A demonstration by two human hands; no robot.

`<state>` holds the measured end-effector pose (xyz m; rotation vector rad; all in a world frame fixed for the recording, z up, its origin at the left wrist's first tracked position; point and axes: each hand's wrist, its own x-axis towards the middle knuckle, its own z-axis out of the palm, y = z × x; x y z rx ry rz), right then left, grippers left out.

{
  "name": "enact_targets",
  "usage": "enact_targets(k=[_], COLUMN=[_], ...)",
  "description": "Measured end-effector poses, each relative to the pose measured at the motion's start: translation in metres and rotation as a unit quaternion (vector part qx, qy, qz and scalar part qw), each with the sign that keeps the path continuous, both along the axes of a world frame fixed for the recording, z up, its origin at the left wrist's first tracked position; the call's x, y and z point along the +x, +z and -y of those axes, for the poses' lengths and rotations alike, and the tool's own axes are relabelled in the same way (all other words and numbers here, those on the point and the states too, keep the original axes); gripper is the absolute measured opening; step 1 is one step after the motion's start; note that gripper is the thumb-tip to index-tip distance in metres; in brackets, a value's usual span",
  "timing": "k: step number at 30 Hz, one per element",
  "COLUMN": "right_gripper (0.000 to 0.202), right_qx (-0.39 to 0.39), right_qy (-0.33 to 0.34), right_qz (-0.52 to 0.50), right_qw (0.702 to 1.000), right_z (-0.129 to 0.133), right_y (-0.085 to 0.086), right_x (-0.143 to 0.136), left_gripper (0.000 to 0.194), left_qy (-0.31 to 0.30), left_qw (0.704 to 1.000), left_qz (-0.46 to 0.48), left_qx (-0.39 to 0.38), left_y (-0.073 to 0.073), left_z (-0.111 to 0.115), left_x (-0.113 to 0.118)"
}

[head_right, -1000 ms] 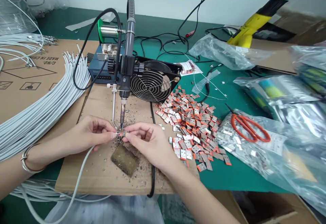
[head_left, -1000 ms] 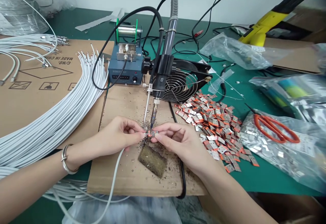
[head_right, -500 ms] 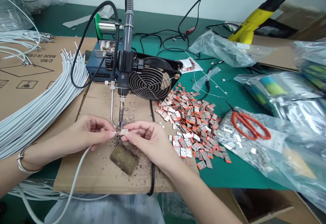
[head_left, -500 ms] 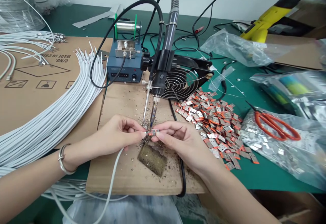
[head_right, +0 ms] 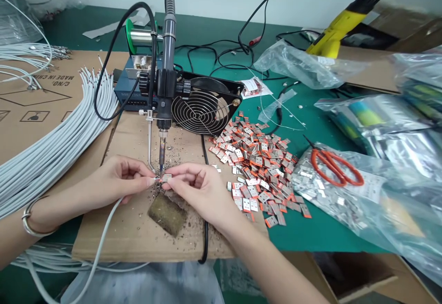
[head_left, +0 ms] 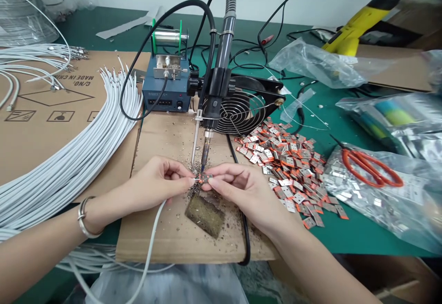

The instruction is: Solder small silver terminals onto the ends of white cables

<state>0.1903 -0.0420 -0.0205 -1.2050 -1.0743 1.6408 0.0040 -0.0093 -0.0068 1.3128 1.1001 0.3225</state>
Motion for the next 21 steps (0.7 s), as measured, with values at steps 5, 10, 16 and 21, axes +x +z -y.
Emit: enact_targets(k=[5, 10, 16, 21], right_gripper=[0.018, 0.013, 0.011, 0.012], right_qx=[-0.008, -0.005, 0.002, 0.008], right_qy=[0.004, 0.014, 0.018, 0.010], right_qz=[-0.027, -0.057, -0.070, -0.058], right_qw=[1.000, 0.998, 0.997, 0.998], right_z=[-0.0009, -0.0002, 0.0017, 0.0010], right_y=[-0.0015, -0.0022, -0.0013, -0.0003], right_x=[0.0001, 0.0011, 0.0018, -0.0006], left_gripper=[0.018, 0.018, 0.017, 0.017], left_qy=[0.005, 0.005, 0.006, 0.011], left_qw=[1.000, 1.000, 1.000, 1.000], left_qz=[0.004, 0.001, 0.012, 0.000], left_qx=[0.001, -0.005, -0.004, -0.005], left_y=[0.0011, 0.0031, 0.0039, 0.0030], left_z=[0.0005, 0.0008, 0.0013, -0.0003], left_x=[0.0003, 0.0011, 0.0005, 0.0022])
